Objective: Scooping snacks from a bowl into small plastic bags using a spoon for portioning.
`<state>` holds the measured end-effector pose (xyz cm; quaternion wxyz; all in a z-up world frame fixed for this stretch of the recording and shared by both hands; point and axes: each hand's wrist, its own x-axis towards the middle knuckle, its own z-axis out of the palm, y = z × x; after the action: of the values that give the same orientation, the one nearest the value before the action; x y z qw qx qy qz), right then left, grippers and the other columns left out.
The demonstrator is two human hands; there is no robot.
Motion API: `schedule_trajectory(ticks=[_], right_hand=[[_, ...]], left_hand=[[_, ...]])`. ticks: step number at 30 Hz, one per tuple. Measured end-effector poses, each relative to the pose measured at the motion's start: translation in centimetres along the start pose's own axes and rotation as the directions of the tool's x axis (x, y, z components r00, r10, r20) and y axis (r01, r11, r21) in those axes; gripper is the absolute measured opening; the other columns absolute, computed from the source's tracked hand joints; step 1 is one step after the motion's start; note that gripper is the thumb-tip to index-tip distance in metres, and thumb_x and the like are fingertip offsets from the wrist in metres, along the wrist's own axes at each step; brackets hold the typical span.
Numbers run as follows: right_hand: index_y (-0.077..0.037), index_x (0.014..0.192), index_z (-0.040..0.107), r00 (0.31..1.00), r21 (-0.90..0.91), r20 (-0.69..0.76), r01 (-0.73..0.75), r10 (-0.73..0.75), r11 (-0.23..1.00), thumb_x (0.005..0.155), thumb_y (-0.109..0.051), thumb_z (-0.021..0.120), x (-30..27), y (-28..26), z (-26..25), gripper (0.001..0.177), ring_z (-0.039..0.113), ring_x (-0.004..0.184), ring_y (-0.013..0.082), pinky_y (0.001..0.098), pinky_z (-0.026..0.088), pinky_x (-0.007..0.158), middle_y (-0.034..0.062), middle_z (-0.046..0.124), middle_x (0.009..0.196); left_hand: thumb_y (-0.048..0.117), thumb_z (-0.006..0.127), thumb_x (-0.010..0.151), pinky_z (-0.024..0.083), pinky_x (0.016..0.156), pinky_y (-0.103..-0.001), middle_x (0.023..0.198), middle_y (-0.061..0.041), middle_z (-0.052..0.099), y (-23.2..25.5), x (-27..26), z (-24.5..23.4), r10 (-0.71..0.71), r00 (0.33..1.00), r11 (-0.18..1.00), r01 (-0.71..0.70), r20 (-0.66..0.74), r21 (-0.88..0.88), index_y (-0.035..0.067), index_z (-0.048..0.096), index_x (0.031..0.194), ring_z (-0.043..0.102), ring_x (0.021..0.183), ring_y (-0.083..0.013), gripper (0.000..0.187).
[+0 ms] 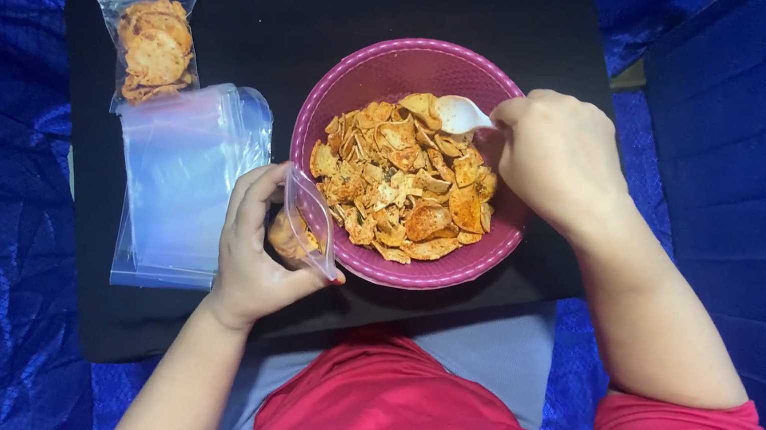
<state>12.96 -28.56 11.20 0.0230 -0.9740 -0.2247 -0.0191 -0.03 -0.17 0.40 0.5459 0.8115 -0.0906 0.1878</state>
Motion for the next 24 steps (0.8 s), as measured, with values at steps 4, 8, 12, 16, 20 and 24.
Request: schedule_trajectory(ticks=[4,8,12,16,20,24], right_hand=[[-0.012,0.101,0.083,1.000,0.045,-0.006,0.005,-0.005,0.999,0.094,-0.011,0.065,0.5,0.7,1.0,0.019,0.076,0.078,0.0385,0.0461,0.061,0.069,0.0143,0.074,0.082],[-0.014,0.102,0.082,0.998,0.090,0.039,-0.050,0.047,0.995,0.094,-0.012,0.061,0.8,0.4,1.6,0.022,0.076,0.079,0.0383,0.0463,0.061,0.072,0.0123,0.075,0.082],[-0.016,0.104,0.081,0.992,0.081,0.110,-0.066,0.057,0.994,0.093,-0.012,0.059,1.2,-0.4,0.8,0.025,0.076,0.081,0.0390,0.0475,0.061,0.073,0.0129,0.077,0.084],[-0.017,0.104,0.082,0.996,-0.003,0.083,-0.019,0.020,1.000,0.094,-0.011,0.061,0.7,-0.3,-1.6,0.024,0.076,0.080,0.0392,0.0478,0.061,0.072,0.0142,0.075,0.082],[-0.020,0.102,0.083,0.997,-0.082,0.073,-0.014,0.020,0.997,0.094,-0.008,0.063,0.0,0.1,-1.6,0.025,0.077,0.076,0.0312,0.0397,0.061,0.074,0.0083,0.075,0.078],[-0.027,0.099,0.082,0.999,-0.197,0.037,0.038,-0.031,0.980,0.094,-0.011,0.063,-0.4,0.5,-0.6,0.026,0.073,0.073,0.0246,0.0342,0.051,0.067,0.0015,0.071,0.075]], left_hand=[[0.047,0.102,0.051,0.049,0.105,-0.048,0.137,-0.020,0.050,0.2,0.0,0.1,0.013,1.000,1.000,-0.013,-0.012,0.011,0.000,0.050,0.142,0.061,0.116,-0.0357,0.115],[0.050,0.100,0.055,0.048,0.108,-0.050,0.140,-0.021,0.046,0.3,0.0,0.1,0.033,0.999,0.999,-0.033,-0.013,0.016,0.002,0.049,0.142,0.057,0.122,-0.0378,0.112],[0.049,0.100,0.055,0.047,0.108,-0.050,0.141,-0.021,0.045,0.2,0.1,0.2,0.037,0.999,0.999,-0.037,-0.007,0.016,0.003,0.048,0.143,0.057,0.123,-0.0376,0.112],[0.050,0.099,0.056,0.047,0.109,-0.051,0.141,-0.022,0.045,0.2,0.1,0.2,0.035,0.999,0.999,-0.035,0.003,0.003,0.002,0.048,0.143,0.056,0.124,-0.0382,0.111],[0.051,0.099,0.056,0.047,0.109,-0.051,0.142,-0.021,0.044,0.2,0.0,0.2,0.026,1.000,1.000,-0.026,0.006,0.003,0.003,0.048,0.143,0.056,0.125,-0.0381,0.111],[0.054,0.097,0.056,0.047,0.108,-0.050,0.141,-0.021,0.045,0.0,0.0,0.0,0.039,0.999,0.999,-0.039,-0.001,0.020,0.003,0.048,0.143,0.056,0.125,-0.0378,0.112]])
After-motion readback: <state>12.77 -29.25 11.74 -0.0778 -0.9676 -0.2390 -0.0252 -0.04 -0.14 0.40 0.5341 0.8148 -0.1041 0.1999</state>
